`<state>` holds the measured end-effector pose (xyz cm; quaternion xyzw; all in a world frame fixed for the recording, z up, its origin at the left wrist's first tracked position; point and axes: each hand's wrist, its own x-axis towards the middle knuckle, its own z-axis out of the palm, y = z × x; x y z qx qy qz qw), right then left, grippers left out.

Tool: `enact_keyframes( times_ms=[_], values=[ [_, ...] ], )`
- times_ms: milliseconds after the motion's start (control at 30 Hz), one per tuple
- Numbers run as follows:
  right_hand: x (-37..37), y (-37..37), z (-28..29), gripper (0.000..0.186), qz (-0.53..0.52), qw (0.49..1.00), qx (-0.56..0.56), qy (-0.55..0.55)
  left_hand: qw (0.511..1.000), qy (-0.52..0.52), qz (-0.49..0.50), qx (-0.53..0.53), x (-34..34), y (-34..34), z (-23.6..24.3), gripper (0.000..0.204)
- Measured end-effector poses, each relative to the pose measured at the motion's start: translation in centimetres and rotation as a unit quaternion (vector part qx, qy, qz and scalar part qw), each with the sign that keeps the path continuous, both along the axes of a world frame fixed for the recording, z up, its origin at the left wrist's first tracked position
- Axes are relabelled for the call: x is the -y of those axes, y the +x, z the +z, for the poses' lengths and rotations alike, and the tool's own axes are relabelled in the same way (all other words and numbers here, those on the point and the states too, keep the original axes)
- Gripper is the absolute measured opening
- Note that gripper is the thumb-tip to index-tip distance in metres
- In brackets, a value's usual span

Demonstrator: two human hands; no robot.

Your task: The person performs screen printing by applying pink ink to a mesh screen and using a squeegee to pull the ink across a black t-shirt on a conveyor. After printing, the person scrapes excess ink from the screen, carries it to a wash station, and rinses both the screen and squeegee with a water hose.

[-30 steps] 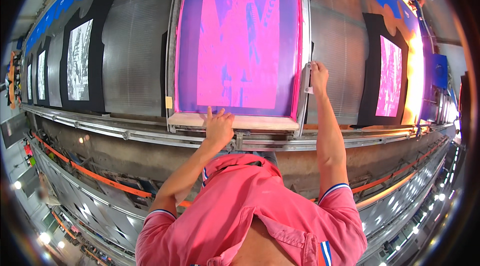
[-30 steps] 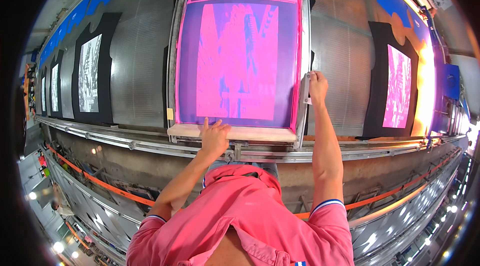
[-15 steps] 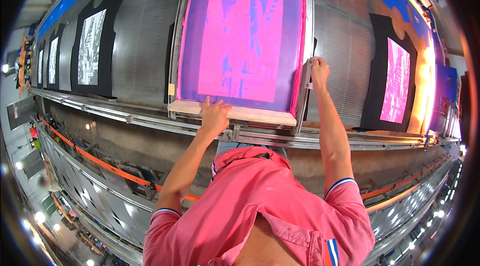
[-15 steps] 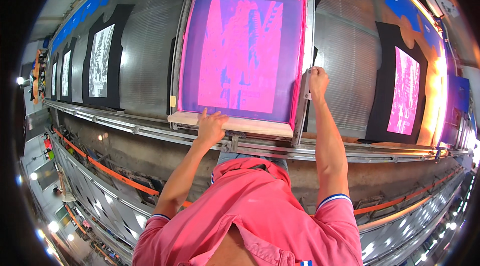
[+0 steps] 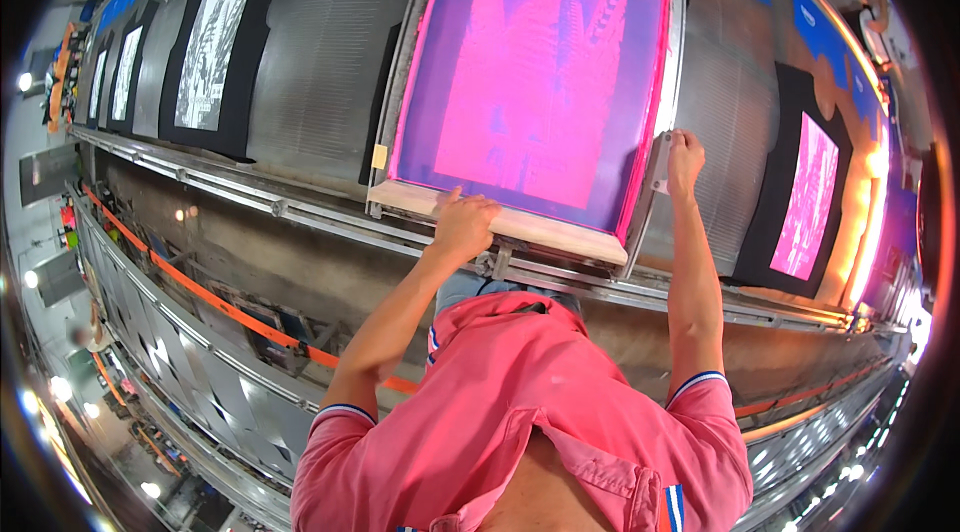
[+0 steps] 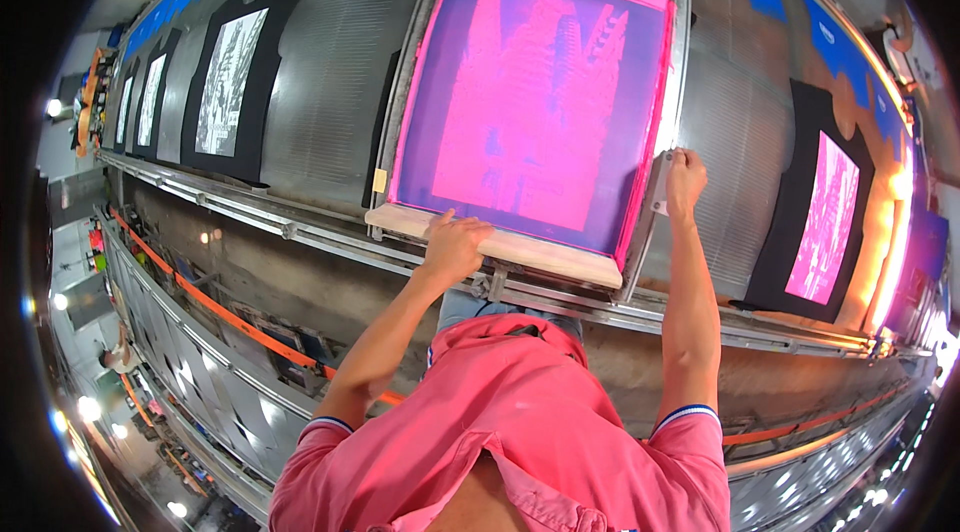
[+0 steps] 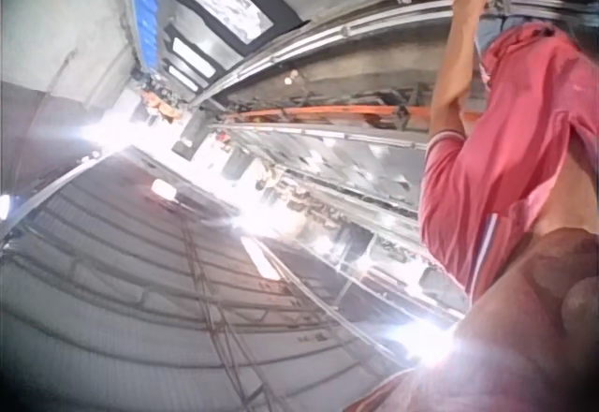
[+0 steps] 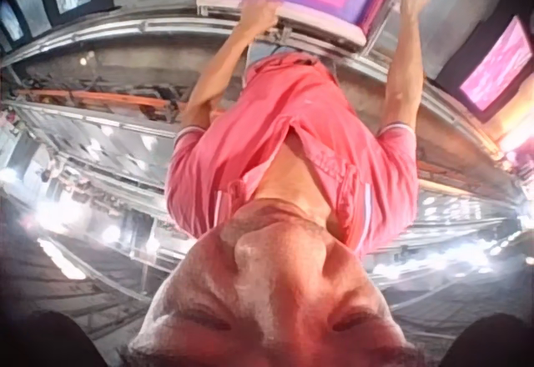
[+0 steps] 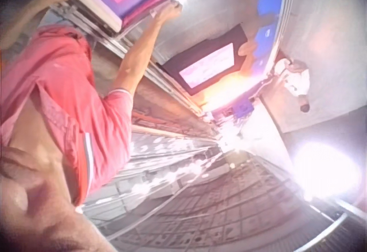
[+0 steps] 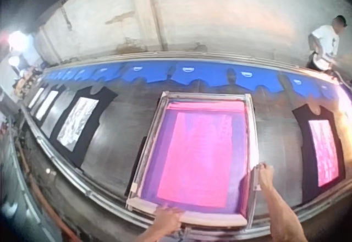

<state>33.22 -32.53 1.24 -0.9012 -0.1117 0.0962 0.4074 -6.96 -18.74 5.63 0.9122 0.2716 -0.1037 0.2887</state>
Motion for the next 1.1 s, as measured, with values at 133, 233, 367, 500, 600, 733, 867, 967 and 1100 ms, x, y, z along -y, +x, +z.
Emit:
enact_keyframes(
  times_ms=[133, 233, 367, 500, 600, 733, 867, 967, 1100],
  values=[
    [0.0, -1.0, 2.2, 0.031, -0.006, 0.999, 0.035, -0.001, 0.999, 0.004, -0.043, -0.023, -0.3, -0.9, 0.7, 0.042],
    [0.7, -1.7, 5.6, 0.032, -0.010, 0.998, 0.054, -0.010, 0.998, 0.012, -0.052, 0.035, -0.9, -2.1, 1.5, 0.042],
    [1.0, -5.3, 9.6, 0.034, -0.032, 0.998, 0.050, -0.022, 0.995, -0.006, -0.063, 0.072, -1.6, -5.5, 2.4, 0.037],
    [-3.1, -12.2, 14.5, 0.034, -0.032, 0.988, 0.150, 0.008, 0.990, -0.002, -0.066, 0.126, -5.1, -11.3, 2.5, 0.033],
    [-8.2, -17.7, 17.0, 0.034, -0.027, 0.982, 0.185, -0.004, 0.988, -0.008, -0.046, 0.147, -9.9, -16.5, 2.1, 0.028],
    [-19.3, -22.9, 17.5, 0.034, -0.016, 0.986, 0.165, 0.025, 0.977, 0.069, -0.005, 0.203, -21.4, -22.9, 1.3, 0.016],
    [-27.4, -30.0, 11.6, 0.033, 0.014, 0.992, 0.127, 0.020, 0.987, 0.069, 0.008, 0.144, -29.8, -32.2, 2.2, 0.010],
    [-37.2, -35.7, 7.9, 0.026, 0.048, 0.986, 0.122, 0.104, 0.992, 0.080, 0.004, 0.100, -38.0, -38.5, 1.4, 0.027],
    [-51.3, -45.3, 5.3, 0.029, 0.042, 0.992, 0.089, 0.076, 0.979, 0.155, 0.042, 0.128, -48.6, -47.3, 1.3, 0.017]
  ],
)
